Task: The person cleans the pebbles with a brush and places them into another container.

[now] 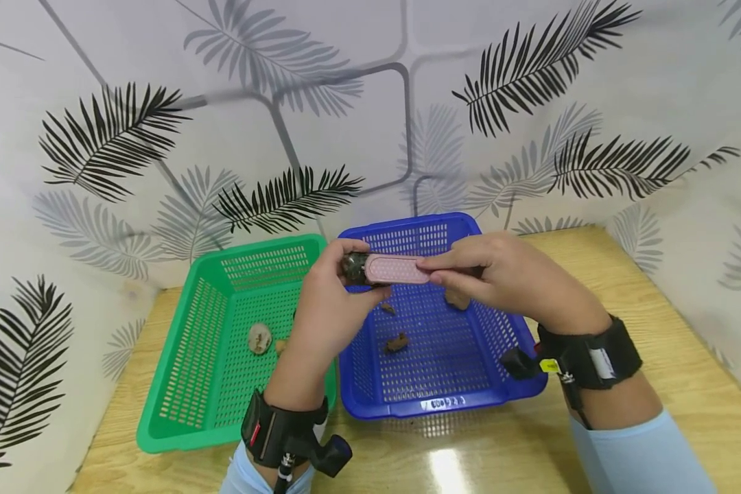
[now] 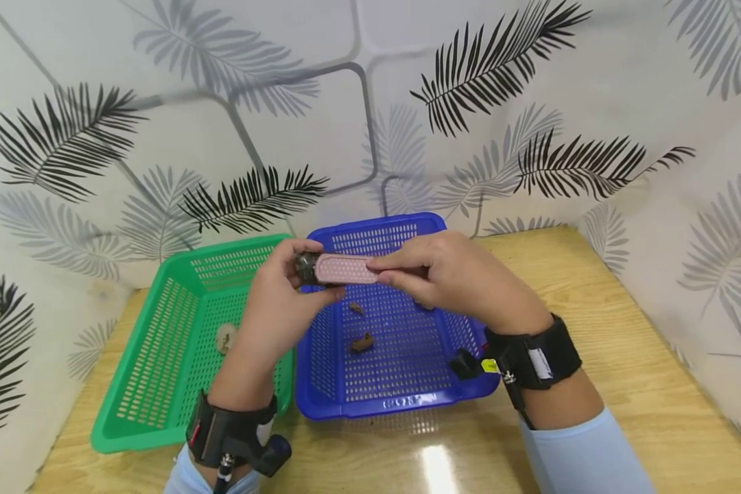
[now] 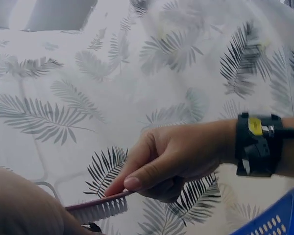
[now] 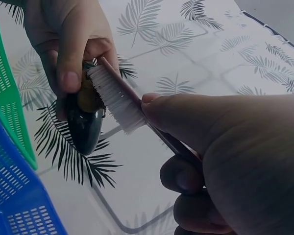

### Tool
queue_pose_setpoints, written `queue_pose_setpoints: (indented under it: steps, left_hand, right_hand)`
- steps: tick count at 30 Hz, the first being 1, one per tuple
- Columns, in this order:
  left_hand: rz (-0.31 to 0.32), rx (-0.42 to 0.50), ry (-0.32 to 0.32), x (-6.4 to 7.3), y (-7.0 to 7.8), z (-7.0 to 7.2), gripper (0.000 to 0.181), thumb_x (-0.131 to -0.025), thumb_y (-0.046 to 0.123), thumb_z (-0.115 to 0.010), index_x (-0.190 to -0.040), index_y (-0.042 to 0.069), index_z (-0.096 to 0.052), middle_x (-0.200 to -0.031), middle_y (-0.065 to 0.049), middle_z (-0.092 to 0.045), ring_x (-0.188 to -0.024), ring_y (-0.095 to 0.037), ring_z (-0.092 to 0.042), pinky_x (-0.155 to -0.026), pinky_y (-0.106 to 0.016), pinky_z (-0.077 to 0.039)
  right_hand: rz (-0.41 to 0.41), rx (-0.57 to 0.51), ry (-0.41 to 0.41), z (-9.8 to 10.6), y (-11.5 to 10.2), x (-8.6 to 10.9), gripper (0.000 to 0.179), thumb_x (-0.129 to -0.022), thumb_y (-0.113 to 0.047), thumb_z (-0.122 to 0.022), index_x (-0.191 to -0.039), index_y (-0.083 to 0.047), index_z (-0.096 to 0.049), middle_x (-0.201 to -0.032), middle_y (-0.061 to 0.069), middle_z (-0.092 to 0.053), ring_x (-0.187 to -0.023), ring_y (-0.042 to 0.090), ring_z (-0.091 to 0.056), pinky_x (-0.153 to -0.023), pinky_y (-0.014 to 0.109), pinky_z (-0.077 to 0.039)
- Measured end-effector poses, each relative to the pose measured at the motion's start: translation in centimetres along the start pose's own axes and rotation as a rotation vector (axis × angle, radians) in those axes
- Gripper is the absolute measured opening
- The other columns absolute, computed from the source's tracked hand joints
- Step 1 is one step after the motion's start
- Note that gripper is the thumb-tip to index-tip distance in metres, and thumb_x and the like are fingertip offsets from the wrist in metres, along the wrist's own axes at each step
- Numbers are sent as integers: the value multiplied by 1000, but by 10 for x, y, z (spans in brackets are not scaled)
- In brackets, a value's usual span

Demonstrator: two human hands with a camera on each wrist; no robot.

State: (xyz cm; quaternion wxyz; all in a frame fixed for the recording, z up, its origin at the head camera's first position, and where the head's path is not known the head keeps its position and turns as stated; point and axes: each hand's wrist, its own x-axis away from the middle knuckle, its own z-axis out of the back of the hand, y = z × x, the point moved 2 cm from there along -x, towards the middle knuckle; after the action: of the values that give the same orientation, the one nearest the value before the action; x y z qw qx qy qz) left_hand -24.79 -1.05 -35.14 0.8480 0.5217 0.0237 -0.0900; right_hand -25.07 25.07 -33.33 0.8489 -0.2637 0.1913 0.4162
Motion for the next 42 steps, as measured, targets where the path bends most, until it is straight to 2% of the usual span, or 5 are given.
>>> queue_pose_setpoints:
  steps: [6,12,23,33,42]
  left_hand:
    - [39,342,-143,1,0,4,69,-99,6,-88,-159,17,-55,-147,-12,-68,-130,-29,-74,-95,-32,-71]
    - [67,594,-154,0,4,3,40,-122,6,-47,-162,7,-52,-152,-22,-60,-143,-37,-67,-108,-39,-68]
    - [106,598,-7,-3,1,1,38,-120,2,-51,-156,7,-62,-151,-22,-65,-142,-37,-71,-99,-31,-70]
    - [89,596,19,-5,1,0,39,-119,0,-51,-157,4,-61,-150,-25,-64,-134,-44,-75,-96,-36,-72]
    - [106,589,16,-3,0,2,40,-121,1,-47,-158,5,-60,-156,-24,-59,-146,-41,-68,-98,-36,-71]
  right_hand:
    - [39,58,43,7,-2,3,39,-94,-7,-93,-129,-23,-89,-82,-14,-69,-68,-3,-49,-59,20,-48]
    - [59,107,48,13,-5,4,41,-92,-8,-95,-129,-23,-89,-79,-13,-68,-65,-4,-44,-54,18,-42]
    - [46,154,21,20,-5,7,38,-92,-9,-95,-127,-23,-89,-83,-13,-73,-65,-4,-45,-54,15,-41]
    - [-5,181,-9,24,-1,11,33,-95,-12,-93,-126,-23,-90,-81,-12,-72,-65,-2,-48,-54,18,-44]
    - [-73,192,-28,25,7,14,29,-98,-13,-92,-125,-23,-90,-77,-12,-68,-61,-1,-45,-53,20,-43]
